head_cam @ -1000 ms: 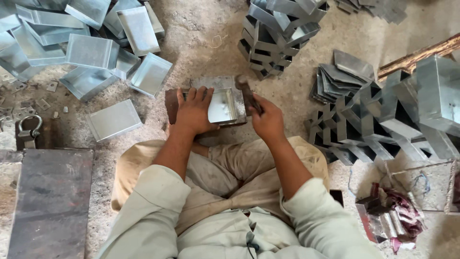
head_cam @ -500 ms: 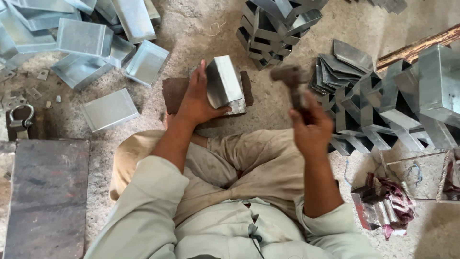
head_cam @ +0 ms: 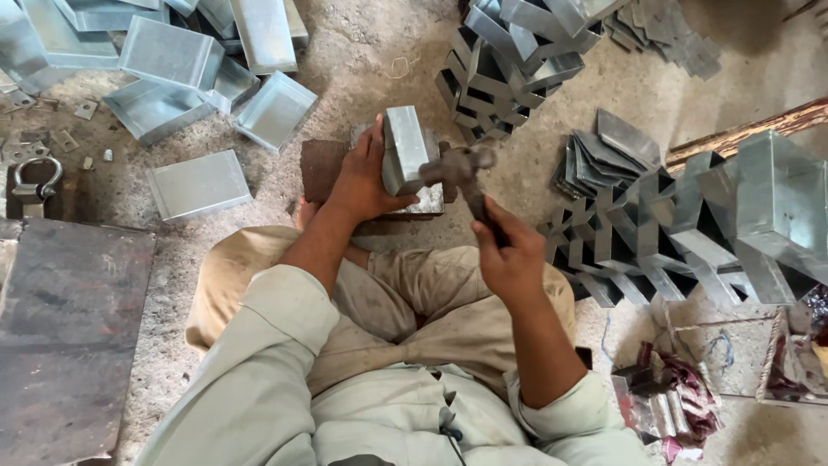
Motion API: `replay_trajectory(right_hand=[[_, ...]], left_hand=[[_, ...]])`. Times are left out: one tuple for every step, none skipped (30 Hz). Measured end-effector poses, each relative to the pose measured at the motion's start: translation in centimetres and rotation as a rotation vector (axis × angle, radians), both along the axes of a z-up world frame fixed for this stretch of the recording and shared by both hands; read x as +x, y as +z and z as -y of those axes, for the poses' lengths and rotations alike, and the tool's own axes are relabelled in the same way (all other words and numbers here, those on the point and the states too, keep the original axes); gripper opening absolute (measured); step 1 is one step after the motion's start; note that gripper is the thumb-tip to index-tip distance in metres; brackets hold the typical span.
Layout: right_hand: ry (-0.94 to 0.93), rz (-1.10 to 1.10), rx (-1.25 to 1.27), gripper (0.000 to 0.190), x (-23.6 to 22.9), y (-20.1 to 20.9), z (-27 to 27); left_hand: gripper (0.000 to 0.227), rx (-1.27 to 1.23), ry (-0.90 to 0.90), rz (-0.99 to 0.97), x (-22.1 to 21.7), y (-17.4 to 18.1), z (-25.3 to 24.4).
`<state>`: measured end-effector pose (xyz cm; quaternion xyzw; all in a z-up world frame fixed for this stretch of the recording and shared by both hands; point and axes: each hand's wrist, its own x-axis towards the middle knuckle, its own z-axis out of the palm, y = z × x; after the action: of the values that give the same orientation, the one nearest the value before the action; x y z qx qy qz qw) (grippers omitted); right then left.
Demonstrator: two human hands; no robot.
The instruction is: The person sits cross-legged on the floor and repeatedly hammers small rectangular metal pieces on a metal block. They pick up each piece, position it on the block, strike it with a hammer, and then place it aside. The process is repeated for multiple pieces.
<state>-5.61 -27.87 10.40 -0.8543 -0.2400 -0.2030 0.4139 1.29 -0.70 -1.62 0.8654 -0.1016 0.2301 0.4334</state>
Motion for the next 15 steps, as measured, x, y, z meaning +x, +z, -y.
replay_trajectory(right_hand=[[-0.020,-0.006,-0.023,0.035,-0.3,0.0,0.0],[0.007,0.061,0.081,0.033,-0.5,0.1,0.1],[0.035,0.128,0.184,0.031,-0.8,0.1,0.2],[0.057,0.182,0.281,0.030,-1.3,0.0,0.5],[0.068,0.195,0.293,0.031,-1.6,-0.4,0.4],[0.082,0.223,0.315,0.031,-1.1,-0.6,0.0],[0.096,0.252,0.336,0.032,-0.8,-0.7,-0.4],[0.064,0.153,0.191,0.033,-0.6,-0.7,-0.6],[0.032,0.055,0.045,0.034,-0.5,-0.6,-0.8],[0.005,-0.044,-0.106,0.035,-0.2,-0.6,-0.8],[0.002,-0.029,-0.029,0.035,-0.1,-0.6,-0.7],[-0.004,-0.024,0.046,0.035,-0.5,-0.7,-0.5],[-0.011,-0.019,0.122,0.035,-0.6,-1.0,-0.3],[0.016,-0.010,0.204,0.035,-0.7,-1.5,-0.5],[0.043,0.000,0.286,0.035,-0.7,-1.9,-0.6]], left_hand=[[0.147,0.010,0.002,0.014,-0.2,-0.2,0.1],[0.147,0.022,0.008,0.033,-0.2,-0.3,0.2],[0.147,0.034,0.014,0.052,-0.1,-0.4,0.1],[0.147,0.017,0.010,0.042,-0.3,-0.6,0.3],[0.148,0.001,0.005,0.031,-0.5,-0.8,0.3],[0.148,-0.007,0.003,0.036,0.0,-0.5,0.0],[0.149,0.006,0.008,0.029,0.1,-0.3,0.0],[0.149,0.015,0.015,0.023,0.1,-0.2,0.3],[0.150,0.024,0.022,0.018,0.1,-0.1,0.5],[0.149,0.031,0.032,0.037,0.1,-0.1,0.5],[0.148,0.038,0.042,0.057,0.2,-0.1,0.6],[0.147,0.044,0.049,0.066,0.0,-0.4,0.7],[0.148,0.042,0.051,0.044,0.0,-0.6,0.8],[0.148,0.045,0.051,0.022,0.0,-0.7,0.6],[0.149,0.048,0.051,0.000,0.0,-0.8,0.5]])
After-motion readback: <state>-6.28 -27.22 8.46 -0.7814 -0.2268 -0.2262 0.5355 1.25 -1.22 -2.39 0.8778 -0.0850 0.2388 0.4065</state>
